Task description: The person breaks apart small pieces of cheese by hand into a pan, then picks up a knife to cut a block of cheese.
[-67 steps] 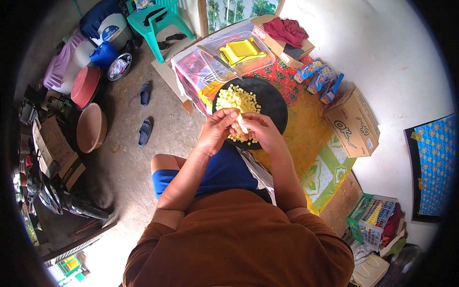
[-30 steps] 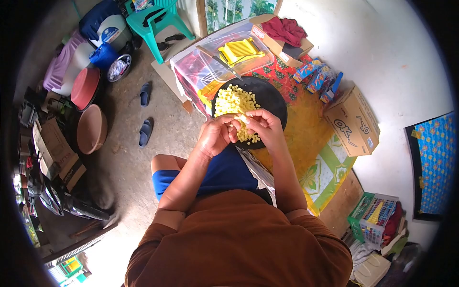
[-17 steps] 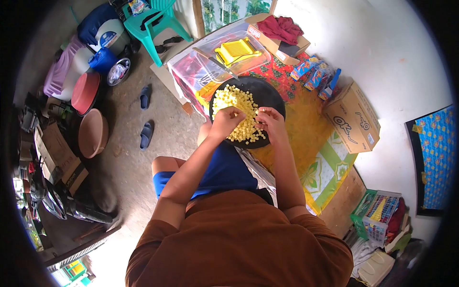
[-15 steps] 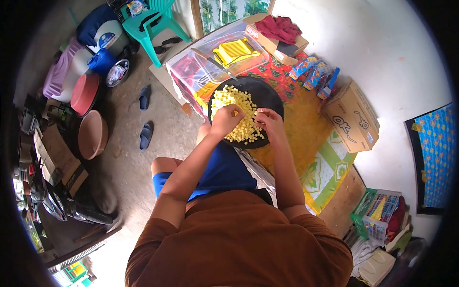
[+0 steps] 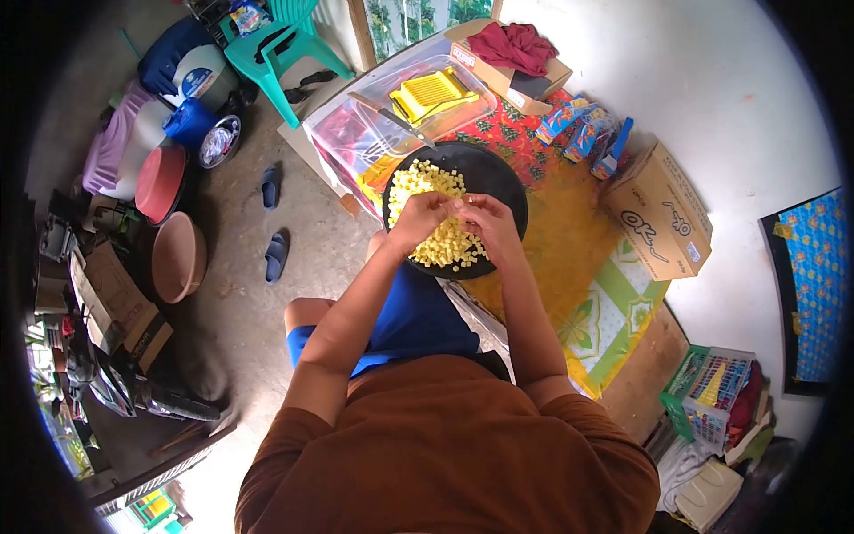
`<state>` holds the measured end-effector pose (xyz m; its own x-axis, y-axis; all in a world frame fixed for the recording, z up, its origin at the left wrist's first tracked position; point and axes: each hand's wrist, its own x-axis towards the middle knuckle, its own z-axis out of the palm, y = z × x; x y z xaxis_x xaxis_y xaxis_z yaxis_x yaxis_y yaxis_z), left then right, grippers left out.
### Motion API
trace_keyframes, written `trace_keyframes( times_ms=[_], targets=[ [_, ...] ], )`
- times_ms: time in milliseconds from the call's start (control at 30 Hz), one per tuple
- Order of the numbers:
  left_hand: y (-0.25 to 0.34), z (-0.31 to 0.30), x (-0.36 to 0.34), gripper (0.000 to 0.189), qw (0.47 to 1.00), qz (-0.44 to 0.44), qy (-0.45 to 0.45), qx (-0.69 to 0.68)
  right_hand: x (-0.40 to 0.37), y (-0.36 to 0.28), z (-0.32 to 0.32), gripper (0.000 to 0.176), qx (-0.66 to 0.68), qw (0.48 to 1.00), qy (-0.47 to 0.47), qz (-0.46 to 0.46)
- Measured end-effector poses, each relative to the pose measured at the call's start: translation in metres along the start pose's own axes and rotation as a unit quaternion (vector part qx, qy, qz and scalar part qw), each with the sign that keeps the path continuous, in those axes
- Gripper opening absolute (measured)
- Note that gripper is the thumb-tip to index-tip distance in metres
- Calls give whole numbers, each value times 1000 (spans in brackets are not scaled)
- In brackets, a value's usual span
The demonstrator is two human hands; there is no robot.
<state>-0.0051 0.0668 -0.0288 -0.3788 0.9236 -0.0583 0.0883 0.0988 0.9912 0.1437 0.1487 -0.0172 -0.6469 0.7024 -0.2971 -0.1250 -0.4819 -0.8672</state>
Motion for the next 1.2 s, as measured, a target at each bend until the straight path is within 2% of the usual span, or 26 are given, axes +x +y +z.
trace_keyframes(
  times_ms=[67, 167, 467, 567, 667, 767, 867, 967, 1067, 1167, 1200],
  targets=[
    [2, 2, -1, 34, 998, 17, 3, -62, -1, -3, 2, 16, 14, 1000, -4, 1],
    [26, -8, -6, 27, 981, -128, -54, -139, -1, -4, 0, 16, 31, 999, -12, 3],
    [30, -15, -14, 22, 915, -196, -80, -345, -9, -11, 4, 16, 80, 996, -38, -17],
    [30, -18, -16, 21, 903, -204, -85, -369, -9, -8, 3, 19, 80, 996, -46, -19],
    [21, -20, -14, 23, 923, -216, -75, -310, -8, -6, 2, 21, 85, 995, -43, -15],
    [14, -9, -11, 26, 992, -99, 3, -73, -10, -6, 5, 25, 76, 997, -12, -10],
    [2, -11, -7, 25, 988, -51, 21, 147, -5, 3, -2, 29, 41, 999, 4, -3],
    [2, -11, -6, 23, 988, -61, 6, 140, -4, 6, -5, 28, 33, 999, 9, -7],
    [-12, -4, -2, 24, 999, -30, 26, -1, -4, 6, -5, 26, 36, 999, 6, -19],
    [31, -6, -16, 27, 991, -95, -25, -90, -5, 4, -3, 26, 37, 999, 3, -25],
    [29, -5, -17, 27, 991, -85, -25, -103, -5, 3, -2, 26, 37, 999, 4, -24]
  ],
)
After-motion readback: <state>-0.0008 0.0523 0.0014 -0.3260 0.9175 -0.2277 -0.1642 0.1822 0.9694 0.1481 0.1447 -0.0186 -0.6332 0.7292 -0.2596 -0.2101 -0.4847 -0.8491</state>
